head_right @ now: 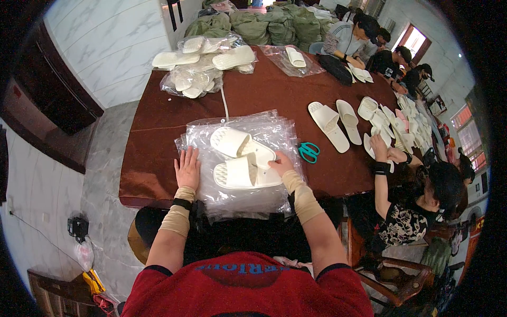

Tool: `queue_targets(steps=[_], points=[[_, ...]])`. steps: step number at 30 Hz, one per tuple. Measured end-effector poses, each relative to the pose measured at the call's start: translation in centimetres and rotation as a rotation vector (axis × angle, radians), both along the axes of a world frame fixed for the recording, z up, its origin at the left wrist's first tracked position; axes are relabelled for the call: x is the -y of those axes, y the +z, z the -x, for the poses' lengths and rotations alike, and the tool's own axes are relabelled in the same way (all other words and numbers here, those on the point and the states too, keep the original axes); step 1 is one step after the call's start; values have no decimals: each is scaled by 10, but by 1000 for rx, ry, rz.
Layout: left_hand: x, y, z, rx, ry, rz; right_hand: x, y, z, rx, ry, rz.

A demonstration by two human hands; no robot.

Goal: Assembling and checking white slippers at a production table.

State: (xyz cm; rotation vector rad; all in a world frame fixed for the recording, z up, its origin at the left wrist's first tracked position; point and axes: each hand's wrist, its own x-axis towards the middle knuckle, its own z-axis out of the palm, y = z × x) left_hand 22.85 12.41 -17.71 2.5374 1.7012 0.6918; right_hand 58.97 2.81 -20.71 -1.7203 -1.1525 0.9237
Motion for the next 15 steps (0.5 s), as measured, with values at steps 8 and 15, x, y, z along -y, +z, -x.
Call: queue_targets(steps=[8, 15], points=[[4, -4, 35, -83, 78, 92, 8, 101, 15, 601, -184, -249], [-13, 13, 37, 200, -43, 207, 31, 34, -65, 1037, -178, -37]])
